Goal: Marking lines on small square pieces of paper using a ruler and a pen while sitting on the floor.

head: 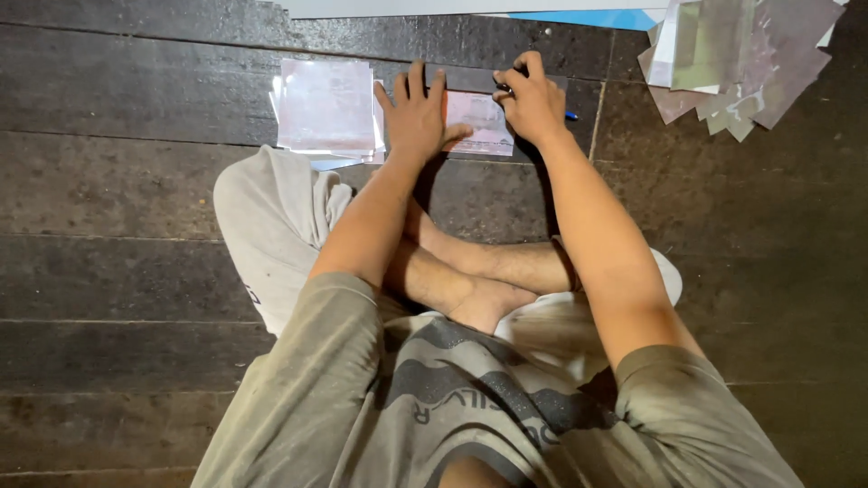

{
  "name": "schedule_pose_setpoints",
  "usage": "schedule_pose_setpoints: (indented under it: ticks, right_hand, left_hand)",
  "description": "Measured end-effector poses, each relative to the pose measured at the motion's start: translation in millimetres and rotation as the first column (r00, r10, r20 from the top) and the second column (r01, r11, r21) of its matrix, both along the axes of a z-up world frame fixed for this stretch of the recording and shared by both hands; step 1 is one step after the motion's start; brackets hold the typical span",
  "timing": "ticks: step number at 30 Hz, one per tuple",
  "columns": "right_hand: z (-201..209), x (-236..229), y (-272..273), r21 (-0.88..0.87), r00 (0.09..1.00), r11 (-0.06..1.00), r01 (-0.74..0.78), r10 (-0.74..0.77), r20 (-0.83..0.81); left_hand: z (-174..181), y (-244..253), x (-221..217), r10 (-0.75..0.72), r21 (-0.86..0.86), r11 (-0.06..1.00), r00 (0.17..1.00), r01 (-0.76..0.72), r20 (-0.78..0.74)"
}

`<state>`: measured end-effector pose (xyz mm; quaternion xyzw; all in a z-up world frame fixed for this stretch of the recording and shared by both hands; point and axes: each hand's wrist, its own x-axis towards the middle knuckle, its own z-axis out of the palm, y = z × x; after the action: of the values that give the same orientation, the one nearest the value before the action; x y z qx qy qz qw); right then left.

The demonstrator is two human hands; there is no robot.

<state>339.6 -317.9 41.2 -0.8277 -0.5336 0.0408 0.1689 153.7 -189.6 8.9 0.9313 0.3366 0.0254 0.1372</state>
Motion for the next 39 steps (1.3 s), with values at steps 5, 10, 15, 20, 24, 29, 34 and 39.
schedule_pose_setpoints:
  ticks: [5, 10, 15, 20, 24, 29, 34, 39]
  right_hand:
    - [-1.3, -0.4, 1.6, -0.03, 0.999, 0.999, 0.018, -0.019, -0.026]
    - [6.4, 6.2, 1.3, 0.046, 0.989, 0.999, 0.015, -0.009, -0.145]
    - [59.3, -4.7, -16.9, 0.382, 0.794, 0.901, 0.208, 0.073, -0.604]
    - [45.1, -38.4, -11.2, 0.171, 0.535, 0.914, 0.368, -0.058, -0.843]
    - [28.8, -61.3, 6.4, 0.251, 0.616, 0.892, 0.376, -0.038, -0.787]
    - [31.8, -69.3, 21.6, 0.381, 0.695, 0.861, 0.338, 0.045, -0.718]
    - [28.4, -70.2, 23.3, 0.373, 0.655, 0.867, 0.331, 0.074, -0.752]
    - [38.2, -68.9, 30.2, 0.523, 0.89, 0.84, 0.144, 0.12, -0.439]
  left_hand:
    - [-6.4, 24.2, 18.8, 0.133, -0.037, 0.991, 0.977, -0.129, 0.167]
    - [15.7, 45.8, 28.8, 0.28, -0.244, 0.94, 0.948, -0.239, 0.149]
    - [15.3, 59.0, 36.0, 0.411, -0.414, 0.839, 0.91, -0.352, 0.058]
    - [10.2, 67.4, 40.8, 0.422, -0.435, 0.814, 0.907, -0.385, -0.015]
    - [13.1, 68.9, 42.1, 0.443, -0.471, 0.782, 0.896, -0.408, -0.041]
    - [13.5, 67.4, 42.5, 0.441, -0.461, 0.788, 0.897, -0.407, -0.039]
    - [13.3, 68.0, 43.0, 0.445, -0.457, 0.787, 0.894, -0.416, -0.047]
    - [18.3, 67.8, 41.8, 0.443, -0.462, 0.788, 0.896, -0.408, -0.034]
